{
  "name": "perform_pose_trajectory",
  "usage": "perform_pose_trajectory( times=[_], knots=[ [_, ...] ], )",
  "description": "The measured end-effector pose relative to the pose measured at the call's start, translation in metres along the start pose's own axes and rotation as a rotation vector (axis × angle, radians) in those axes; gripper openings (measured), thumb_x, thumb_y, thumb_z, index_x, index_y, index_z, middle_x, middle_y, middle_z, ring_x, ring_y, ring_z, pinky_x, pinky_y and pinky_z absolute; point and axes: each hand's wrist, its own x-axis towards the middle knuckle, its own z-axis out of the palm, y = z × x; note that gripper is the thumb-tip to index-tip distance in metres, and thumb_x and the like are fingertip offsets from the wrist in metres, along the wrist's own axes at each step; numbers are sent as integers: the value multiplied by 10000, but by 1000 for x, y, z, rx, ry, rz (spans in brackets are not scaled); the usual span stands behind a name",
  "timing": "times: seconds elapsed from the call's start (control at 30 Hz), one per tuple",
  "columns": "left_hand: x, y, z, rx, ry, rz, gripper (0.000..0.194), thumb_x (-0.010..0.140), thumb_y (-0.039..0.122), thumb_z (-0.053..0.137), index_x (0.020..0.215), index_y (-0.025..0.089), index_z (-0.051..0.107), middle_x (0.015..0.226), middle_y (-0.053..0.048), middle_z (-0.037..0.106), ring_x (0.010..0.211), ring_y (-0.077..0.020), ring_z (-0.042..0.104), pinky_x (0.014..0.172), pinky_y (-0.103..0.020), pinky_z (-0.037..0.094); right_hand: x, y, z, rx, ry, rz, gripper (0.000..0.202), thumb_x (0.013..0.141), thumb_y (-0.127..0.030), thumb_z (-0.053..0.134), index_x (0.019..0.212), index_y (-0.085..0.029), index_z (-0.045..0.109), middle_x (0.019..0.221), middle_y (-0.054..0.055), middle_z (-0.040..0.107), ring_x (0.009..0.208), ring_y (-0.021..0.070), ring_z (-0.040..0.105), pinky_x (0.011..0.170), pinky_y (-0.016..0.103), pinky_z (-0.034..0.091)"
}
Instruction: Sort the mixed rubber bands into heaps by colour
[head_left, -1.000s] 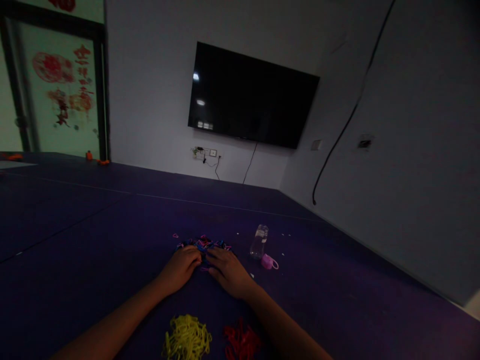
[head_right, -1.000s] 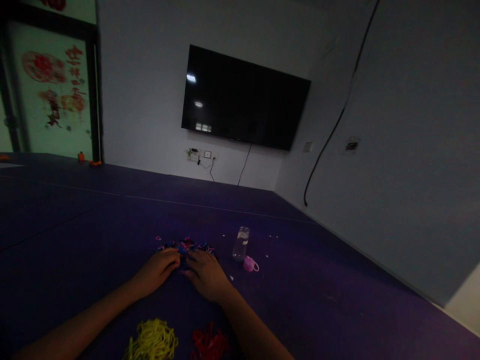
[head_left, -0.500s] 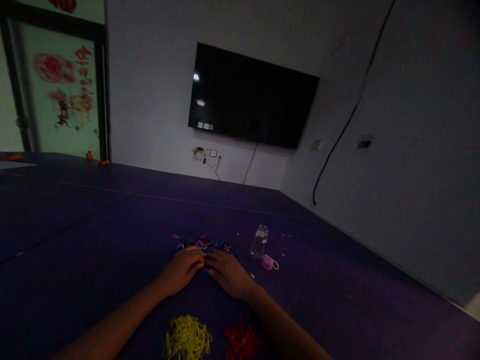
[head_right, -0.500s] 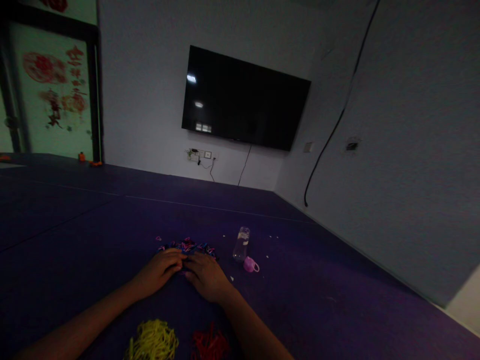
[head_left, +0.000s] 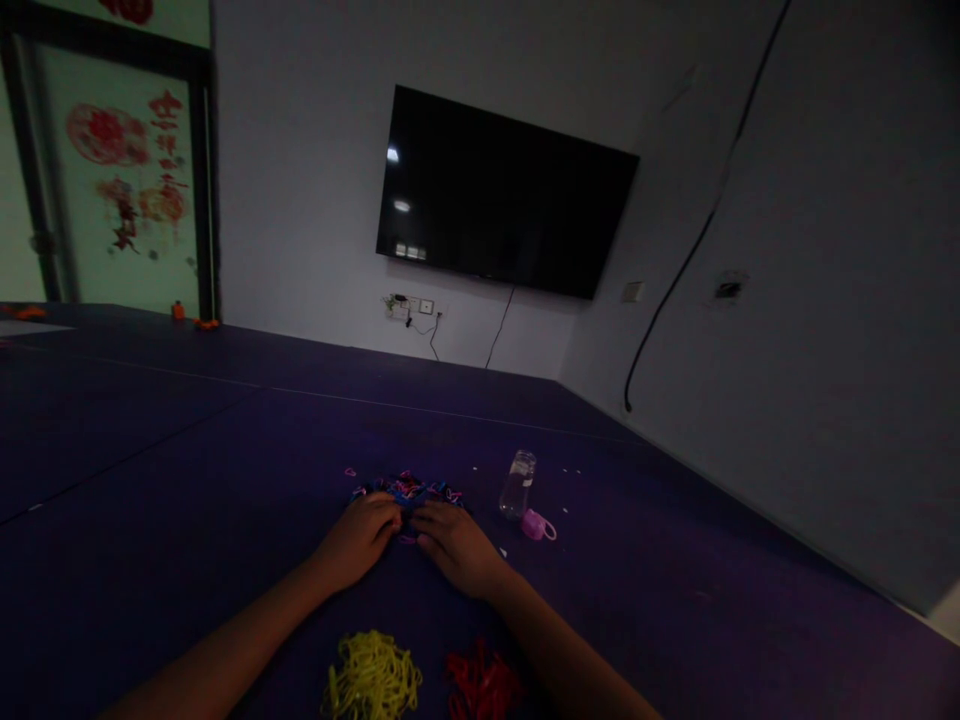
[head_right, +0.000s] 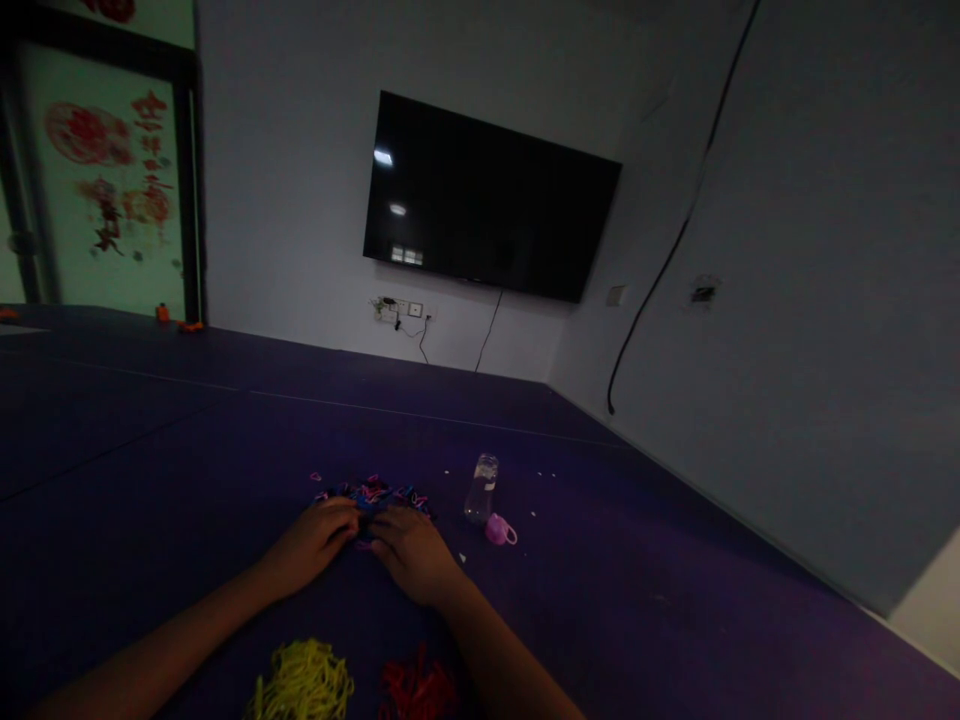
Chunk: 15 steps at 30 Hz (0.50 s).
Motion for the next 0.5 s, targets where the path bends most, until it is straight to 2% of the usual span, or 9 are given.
perform_pose_trajectory(
  times=[0.17,0.37,0.5],
  knots=[
    [0,2,-3,-19,15,25,168,845,139,472,843,202,629,934,-58,655,935,-209,580,841,-335,441,2,-1,-1,-28,-32,-10,310,918,-276,395,1158,-181,568,1195,74,577,1135,196,488,988,344,363],
    [0,11,-6,-28,-85,151,132,851,143,483,797,208,584,1054,-42,636,1068,-216,516,907,-353,404,2,0,-1,-15,-10,-21,265,901,-247,429,1106,-184,583,1127,74,592,1054,191,524,927,328,401],
    [1,12,-5,-2,-101,90,153,840,108,461,788,201,571,955,-41,627,960,-205,554,834,-328,428,1,2,1,9,2,-27,275,904,-246,423,1123,-195,582,1173,67,579,1078,191,515,945,327,387]
  ],
)
